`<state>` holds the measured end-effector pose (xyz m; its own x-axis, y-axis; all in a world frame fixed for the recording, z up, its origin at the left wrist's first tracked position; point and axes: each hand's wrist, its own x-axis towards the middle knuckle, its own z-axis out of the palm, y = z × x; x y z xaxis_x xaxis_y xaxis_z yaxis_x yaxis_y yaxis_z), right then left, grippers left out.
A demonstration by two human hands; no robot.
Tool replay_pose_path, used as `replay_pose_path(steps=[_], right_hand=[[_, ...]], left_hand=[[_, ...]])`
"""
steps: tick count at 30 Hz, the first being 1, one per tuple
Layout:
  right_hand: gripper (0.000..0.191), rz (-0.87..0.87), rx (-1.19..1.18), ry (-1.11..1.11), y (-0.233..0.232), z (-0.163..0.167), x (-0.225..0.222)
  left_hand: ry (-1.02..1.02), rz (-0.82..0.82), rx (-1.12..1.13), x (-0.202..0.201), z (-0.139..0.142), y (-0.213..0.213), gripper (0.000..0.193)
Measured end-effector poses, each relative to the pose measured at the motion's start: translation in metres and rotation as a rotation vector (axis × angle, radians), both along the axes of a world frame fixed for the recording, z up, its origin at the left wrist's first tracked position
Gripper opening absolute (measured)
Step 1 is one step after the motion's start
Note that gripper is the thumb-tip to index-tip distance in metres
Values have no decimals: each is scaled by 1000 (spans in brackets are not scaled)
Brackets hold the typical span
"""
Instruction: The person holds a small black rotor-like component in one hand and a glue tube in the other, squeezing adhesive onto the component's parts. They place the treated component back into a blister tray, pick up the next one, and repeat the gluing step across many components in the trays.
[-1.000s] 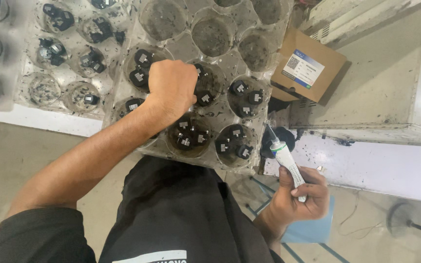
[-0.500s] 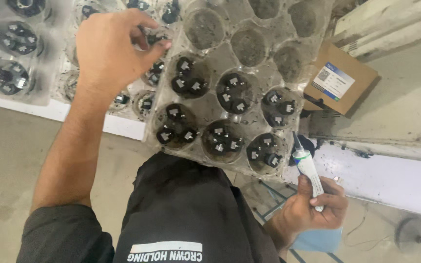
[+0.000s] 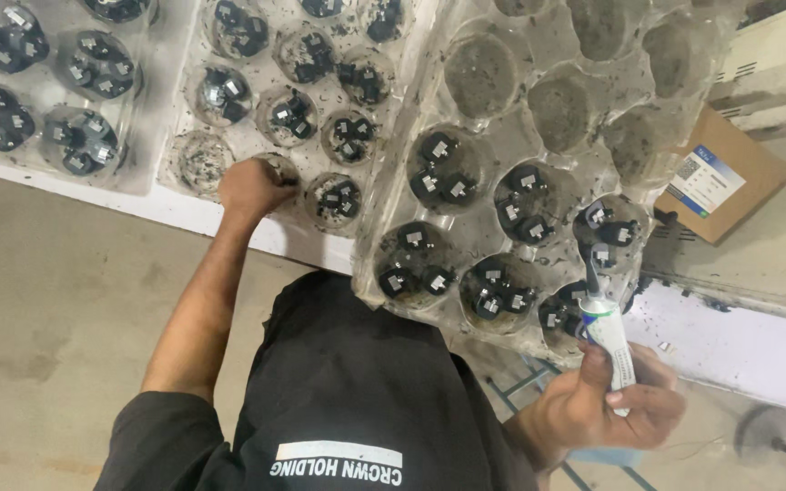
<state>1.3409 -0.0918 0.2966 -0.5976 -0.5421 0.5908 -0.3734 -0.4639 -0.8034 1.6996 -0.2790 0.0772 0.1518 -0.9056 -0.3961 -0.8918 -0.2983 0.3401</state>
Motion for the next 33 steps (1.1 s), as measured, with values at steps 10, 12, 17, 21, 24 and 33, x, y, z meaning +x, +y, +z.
replay_pose_path(steps=[10, 12, 17, 21, 24, 33], right_hand=[[45, 89, 69, -39, -16, -10, 52], [46, 150, 87, -217, -17, -13, 56], [50, 353, 183, -373, -21, -17, 64], [53, 333, 155, -223, -20, -16, 81], [53, 221, 156, 144, -18, -9, 87], [51, 128, 179, 420, -17, 5, 98]], left_hand=[[130, 37, -95, 10, -6, 4, 47], [488, 226, -201, 13, 9, 9, 38], [1567, 336, -279, -3, 95, 32, 44], [1395, 110, -356, -28, 176, 59, 51], [1229, 8, -544, -43, 214, 66, 46], [1524, 60, -195, -51, 225, 71, 45]])
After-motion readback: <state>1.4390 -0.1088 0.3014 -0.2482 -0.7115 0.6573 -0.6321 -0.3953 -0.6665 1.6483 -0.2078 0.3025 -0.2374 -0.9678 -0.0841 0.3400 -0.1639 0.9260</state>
